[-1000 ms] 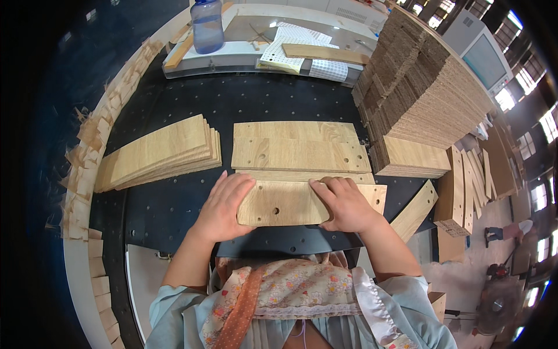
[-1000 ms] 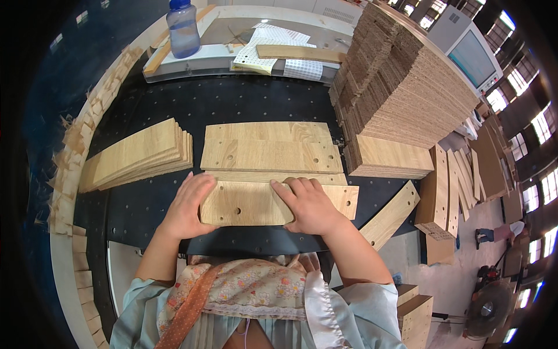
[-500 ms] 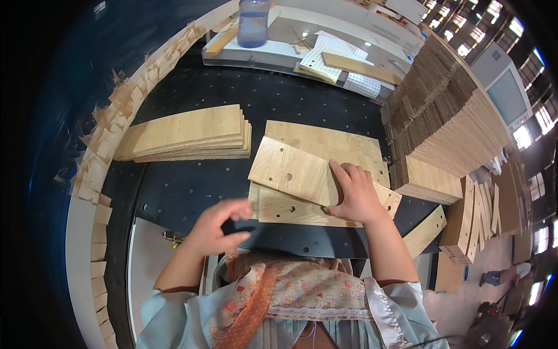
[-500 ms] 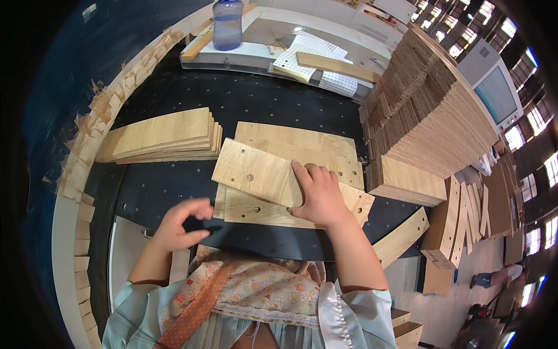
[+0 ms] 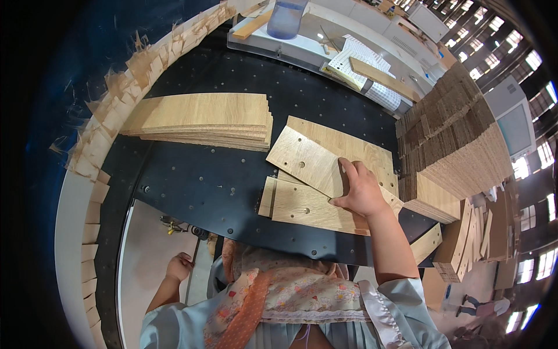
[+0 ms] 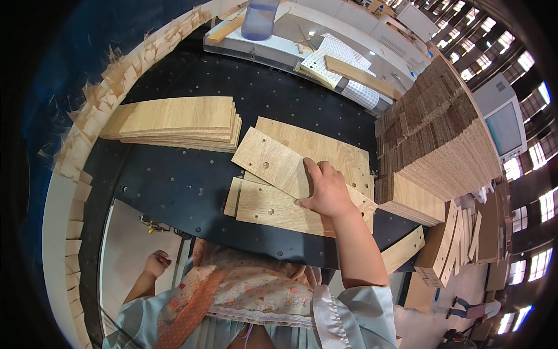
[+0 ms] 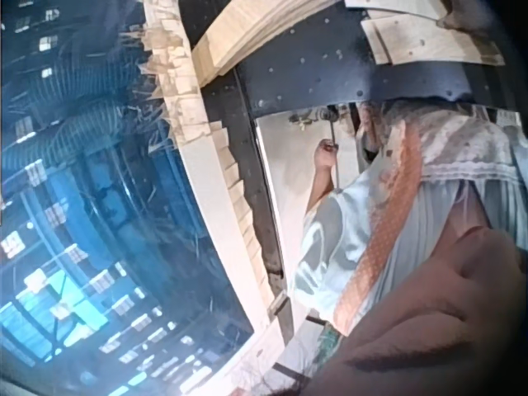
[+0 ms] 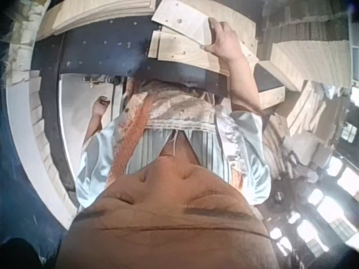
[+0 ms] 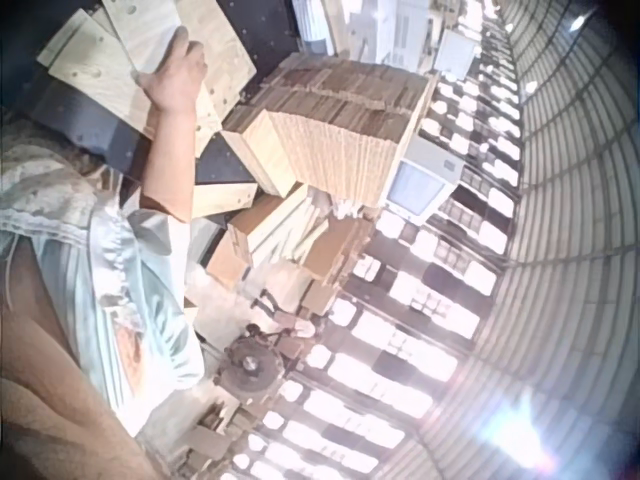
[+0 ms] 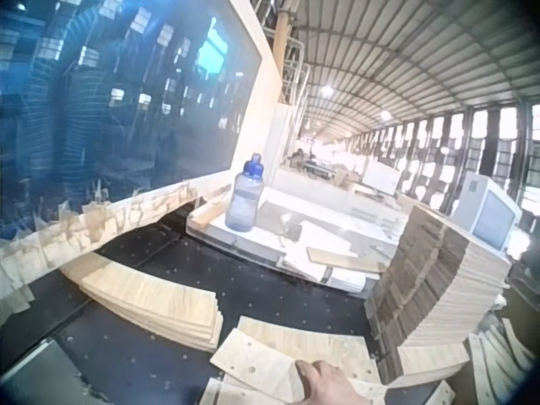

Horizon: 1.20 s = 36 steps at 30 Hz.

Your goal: The person handles several wooden panels on a workbench, picking them up to view the holes and surfaces, and then uses a handheld air nozzle to blow dust off the panels one by one.

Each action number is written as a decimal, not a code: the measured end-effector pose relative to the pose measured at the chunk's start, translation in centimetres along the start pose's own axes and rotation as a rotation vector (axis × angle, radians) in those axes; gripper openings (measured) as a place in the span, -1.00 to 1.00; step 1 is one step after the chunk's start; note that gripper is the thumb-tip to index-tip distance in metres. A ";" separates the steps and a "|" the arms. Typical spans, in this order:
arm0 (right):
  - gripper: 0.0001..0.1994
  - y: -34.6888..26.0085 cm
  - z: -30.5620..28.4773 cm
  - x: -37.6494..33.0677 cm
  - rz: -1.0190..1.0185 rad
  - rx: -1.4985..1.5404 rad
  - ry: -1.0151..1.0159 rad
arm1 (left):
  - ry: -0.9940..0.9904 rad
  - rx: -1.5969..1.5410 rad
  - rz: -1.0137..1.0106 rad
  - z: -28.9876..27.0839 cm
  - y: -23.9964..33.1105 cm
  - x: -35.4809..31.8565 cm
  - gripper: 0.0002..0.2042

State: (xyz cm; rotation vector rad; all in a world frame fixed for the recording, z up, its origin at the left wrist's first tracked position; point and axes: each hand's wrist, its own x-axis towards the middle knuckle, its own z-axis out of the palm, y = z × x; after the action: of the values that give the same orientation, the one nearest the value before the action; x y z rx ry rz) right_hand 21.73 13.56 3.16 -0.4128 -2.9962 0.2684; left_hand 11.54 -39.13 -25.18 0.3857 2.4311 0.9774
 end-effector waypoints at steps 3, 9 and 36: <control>0.03 -0.4 -0.2 0.2 0.008 -0.078 -0.033 | 0.237 0.029 -0.320 0.3 -3.1 2.3 -0.57; 0.13 -0.2 0.5 0.9 0.040 -0.138 -0.048 | 0.288 -0.281 -0.664 3.1 -9.1 8.0 -0.31; 0.12 0.1 0.0 2.8 0.001 -0.123 -0.149 | 0.472 -0.462 0.178 -3.8 5.7 0.9 -0.75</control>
State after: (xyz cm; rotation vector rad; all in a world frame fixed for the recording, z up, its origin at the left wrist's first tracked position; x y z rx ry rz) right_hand 19.02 14.43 3.35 -0.4235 -3.1696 0.1199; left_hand 9.19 -36.91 -19.13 0.2248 2.4798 1.8336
